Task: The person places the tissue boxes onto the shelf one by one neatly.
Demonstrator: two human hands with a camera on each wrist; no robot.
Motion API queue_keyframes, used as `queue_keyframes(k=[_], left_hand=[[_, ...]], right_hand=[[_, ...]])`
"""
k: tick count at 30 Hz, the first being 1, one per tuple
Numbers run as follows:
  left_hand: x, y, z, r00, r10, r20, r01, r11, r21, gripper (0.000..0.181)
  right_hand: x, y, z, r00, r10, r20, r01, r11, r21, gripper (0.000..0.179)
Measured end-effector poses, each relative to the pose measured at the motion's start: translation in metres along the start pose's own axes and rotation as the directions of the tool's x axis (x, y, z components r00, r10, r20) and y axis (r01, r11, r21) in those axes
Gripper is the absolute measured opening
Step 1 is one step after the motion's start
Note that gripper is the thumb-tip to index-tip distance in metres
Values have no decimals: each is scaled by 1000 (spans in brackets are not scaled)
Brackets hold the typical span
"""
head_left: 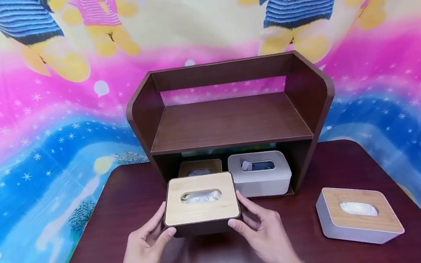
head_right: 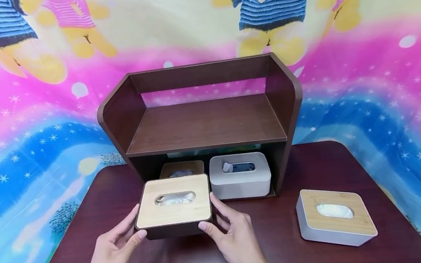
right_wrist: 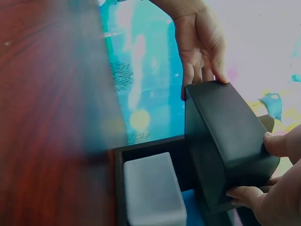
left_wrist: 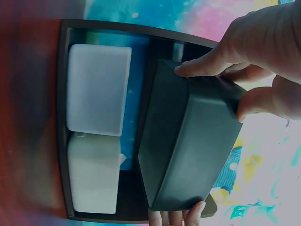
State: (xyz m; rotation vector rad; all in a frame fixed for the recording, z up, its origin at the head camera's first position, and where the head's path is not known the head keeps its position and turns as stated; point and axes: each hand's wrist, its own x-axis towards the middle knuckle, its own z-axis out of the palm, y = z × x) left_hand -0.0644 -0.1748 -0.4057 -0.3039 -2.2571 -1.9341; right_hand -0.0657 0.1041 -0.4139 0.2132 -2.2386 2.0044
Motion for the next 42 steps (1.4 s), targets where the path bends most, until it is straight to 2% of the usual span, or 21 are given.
queue_keyframes(k=[10,21,27,32,38,42], left_hand=[[21,36,-9,1000,13,7,-14,995,99,59],[39,78,-20,1000,-12,13,11,998,58,62],[45,94,-26,1000,26,8,-27,995,101,59],[52,107,-32,1000,4,16,-6,992,125,59],[69,117,-33,999,18,31,-22,994,109,59],[86,121,-30,1000,-2,29,-2,992,129,62]], right_hand=[[19,-35,-5,993,-115,20,117,990,-81,72],[35,-83,-13,985,-164,59,172,972,-163,72],[40,-103,-17,983,-177,49,184,960,-210,73],[43,-115,-19,976,-213,38,216,951,-220,76],[55,-126,-19,959,-285,14,275,911,-307,71],[71,-129,-17,956,-293,8,280,906,-318,69]])
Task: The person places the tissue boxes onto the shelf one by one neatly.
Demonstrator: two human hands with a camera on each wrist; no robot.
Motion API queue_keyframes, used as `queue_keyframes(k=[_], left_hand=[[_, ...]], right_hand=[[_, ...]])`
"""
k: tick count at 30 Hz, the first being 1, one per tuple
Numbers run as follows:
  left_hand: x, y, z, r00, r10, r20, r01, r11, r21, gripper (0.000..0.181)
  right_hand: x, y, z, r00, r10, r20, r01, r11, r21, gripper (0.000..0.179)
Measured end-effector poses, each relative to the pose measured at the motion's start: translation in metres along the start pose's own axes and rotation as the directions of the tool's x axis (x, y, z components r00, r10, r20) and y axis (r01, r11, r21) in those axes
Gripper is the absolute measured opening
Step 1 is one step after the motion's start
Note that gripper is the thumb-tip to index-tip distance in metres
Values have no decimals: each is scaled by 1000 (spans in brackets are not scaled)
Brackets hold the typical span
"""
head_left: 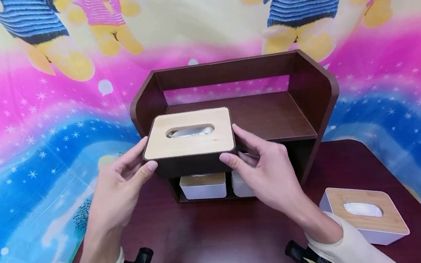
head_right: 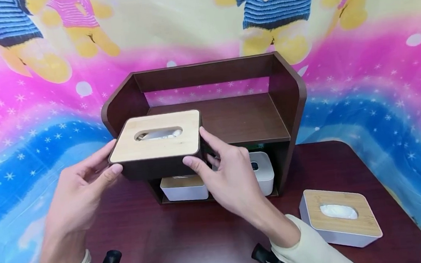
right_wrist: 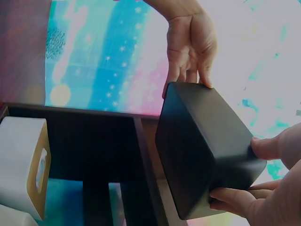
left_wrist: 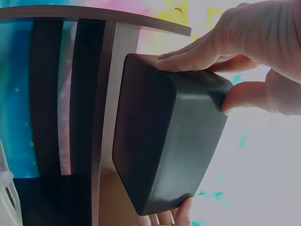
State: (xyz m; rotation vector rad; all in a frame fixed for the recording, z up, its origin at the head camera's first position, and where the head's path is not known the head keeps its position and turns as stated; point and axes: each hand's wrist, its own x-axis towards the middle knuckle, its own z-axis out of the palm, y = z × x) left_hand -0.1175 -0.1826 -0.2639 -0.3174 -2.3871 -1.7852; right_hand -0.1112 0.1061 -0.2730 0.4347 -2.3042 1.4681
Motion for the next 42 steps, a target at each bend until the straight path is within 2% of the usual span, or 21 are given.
queue_keyframes(k=[4,9,12,18,26,42], left_hand=[[19,2,5,1000,-19,-25,19,1000,17,62],[39,0,16,996,10,-91,-9,1000,12,61],[48,-2,22,993,10,-115,-8,1000,12,61],[60,-6,30,984,-35,-172,33,999,-14,59],[71,-12,36,977,-66,-205,53,996,-68,56],[75,-20,40,973,-81,-217,77,997,-24,56]], right_hand=[[20,3,5,1000,12,-13,-12,1000,-9,68],[41,10,13,998,55,-23,-55,998,-10,67],[50,14,16,997,77,-26,-78,997,-11,67],[61,21,20,995,97,-30,-98,995,-13,67],[71,29,22,990,138,-11,-138,990,-17,66],[78,31,25,987,156,39,-152,985,-81,71]])
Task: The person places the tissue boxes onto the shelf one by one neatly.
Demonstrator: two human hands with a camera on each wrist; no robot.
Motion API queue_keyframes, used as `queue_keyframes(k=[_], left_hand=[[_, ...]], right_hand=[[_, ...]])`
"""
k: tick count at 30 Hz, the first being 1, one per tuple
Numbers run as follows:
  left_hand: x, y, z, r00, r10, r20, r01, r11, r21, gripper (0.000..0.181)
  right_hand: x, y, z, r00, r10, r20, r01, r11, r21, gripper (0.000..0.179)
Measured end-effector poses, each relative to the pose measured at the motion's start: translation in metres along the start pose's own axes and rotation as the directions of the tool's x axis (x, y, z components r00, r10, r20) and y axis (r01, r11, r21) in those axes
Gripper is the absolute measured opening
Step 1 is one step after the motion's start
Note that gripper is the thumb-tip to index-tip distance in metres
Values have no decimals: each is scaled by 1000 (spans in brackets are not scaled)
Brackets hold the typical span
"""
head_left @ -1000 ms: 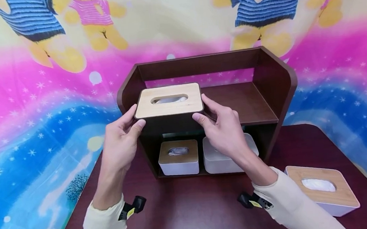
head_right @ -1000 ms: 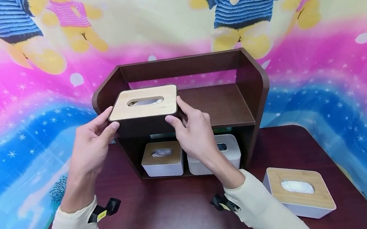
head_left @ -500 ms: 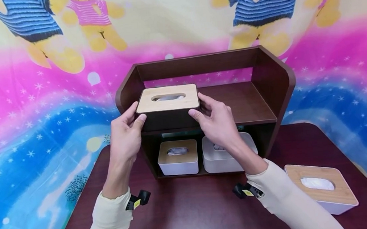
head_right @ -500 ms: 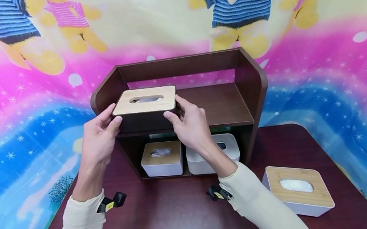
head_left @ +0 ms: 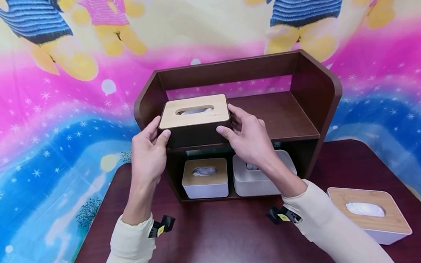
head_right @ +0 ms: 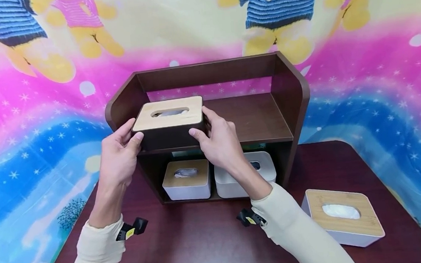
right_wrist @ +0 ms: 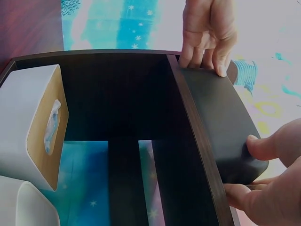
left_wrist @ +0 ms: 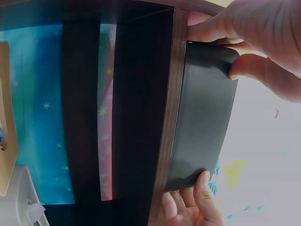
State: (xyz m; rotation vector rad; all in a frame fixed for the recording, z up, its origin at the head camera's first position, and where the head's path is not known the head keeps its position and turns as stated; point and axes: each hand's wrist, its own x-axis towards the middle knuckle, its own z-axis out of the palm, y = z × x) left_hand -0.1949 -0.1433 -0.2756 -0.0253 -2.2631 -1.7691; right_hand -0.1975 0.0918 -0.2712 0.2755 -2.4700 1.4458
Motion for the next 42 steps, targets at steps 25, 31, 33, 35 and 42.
queue_keyframes(k=[25,31,33,35,42], left_hand=[[-47,-21,-12,982,189,-6,-188,978,94,79],[-71,-46,-11,966,256,-24,-251,960,125,80],[-78,-57,-8,969,246,-13,-242,959,147,80],[-86,-67,-6,975,224,9,-222,961,162,79],[-103,-98,8,985,139,103,-161,955,248,76]], right_hand=[[-52,22,-36,994,-90,58,79,983,165,57],[-88,44,-45,995,-72,66,61,987,150,53],[-99,53,-45,996,-55,76,43,987,157,53],[-109,63,-42,996,-47,74,34,986,162,54],[-136,101,-23,998,-13,64,3,987,161,57]])
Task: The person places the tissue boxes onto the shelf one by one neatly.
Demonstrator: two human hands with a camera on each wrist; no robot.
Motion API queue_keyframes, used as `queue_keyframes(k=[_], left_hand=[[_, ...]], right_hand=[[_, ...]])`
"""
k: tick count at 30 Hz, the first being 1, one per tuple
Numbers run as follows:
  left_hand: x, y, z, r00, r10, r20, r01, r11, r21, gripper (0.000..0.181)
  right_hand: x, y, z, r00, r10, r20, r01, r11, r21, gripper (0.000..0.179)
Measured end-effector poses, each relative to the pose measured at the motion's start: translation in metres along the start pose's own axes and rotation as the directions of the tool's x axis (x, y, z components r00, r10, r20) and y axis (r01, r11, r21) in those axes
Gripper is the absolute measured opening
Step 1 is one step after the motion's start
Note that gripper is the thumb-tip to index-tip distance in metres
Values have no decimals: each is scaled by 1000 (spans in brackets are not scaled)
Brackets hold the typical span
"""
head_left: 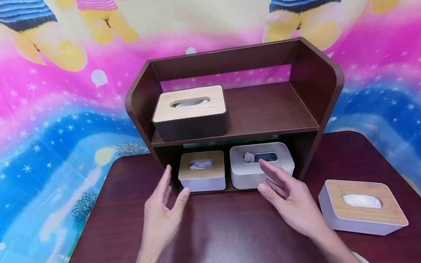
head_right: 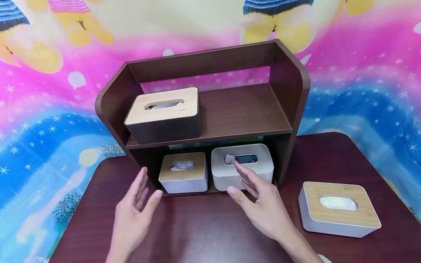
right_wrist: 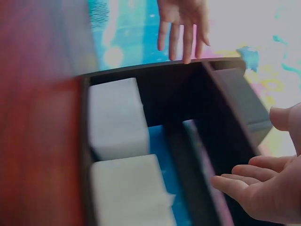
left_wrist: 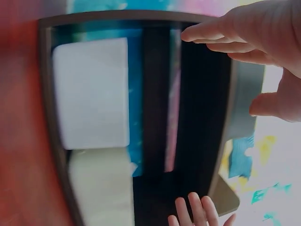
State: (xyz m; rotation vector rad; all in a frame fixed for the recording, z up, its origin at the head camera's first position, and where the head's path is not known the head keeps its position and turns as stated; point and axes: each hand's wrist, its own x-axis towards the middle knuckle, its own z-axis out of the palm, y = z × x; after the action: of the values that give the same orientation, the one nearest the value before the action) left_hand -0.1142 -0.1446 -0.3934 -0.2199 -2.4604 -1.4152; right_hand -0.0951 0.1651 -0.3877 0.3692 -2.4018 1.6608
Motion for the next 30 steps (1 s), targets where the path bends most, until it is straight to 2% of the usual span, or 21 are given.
queue_keyframes(k=[6,12,16,20,27,30], left_hand=[[-9,-6,23,998,15,62,-20,996,90,81],[-11,-3,48,990,33,137,-41,997,58,86],[-13,2,68,980,23,199,-30,999,29,88],[-17,7,91,964,36,264,-40,999,10,90],[-24,17,130,923,106,371,-120,993,16,89],[-27,23,145,908,116,402,-132,991,13,88]], right_hand=[[-14,21,2,999,41,-7,-42,996,-78,59],[-22,40,-11,999,21,-29,-25,990,-139,61],[-28,49,-23,999,45,-31,-50,983,-178,65],[-36,57,-40,994,98,-50,-107,964,-243,67],[-50,73,-71,982,165,-87,-184,928,-323,68],[-57,79,-82,976,191,-100,-214,912,-349,69]])
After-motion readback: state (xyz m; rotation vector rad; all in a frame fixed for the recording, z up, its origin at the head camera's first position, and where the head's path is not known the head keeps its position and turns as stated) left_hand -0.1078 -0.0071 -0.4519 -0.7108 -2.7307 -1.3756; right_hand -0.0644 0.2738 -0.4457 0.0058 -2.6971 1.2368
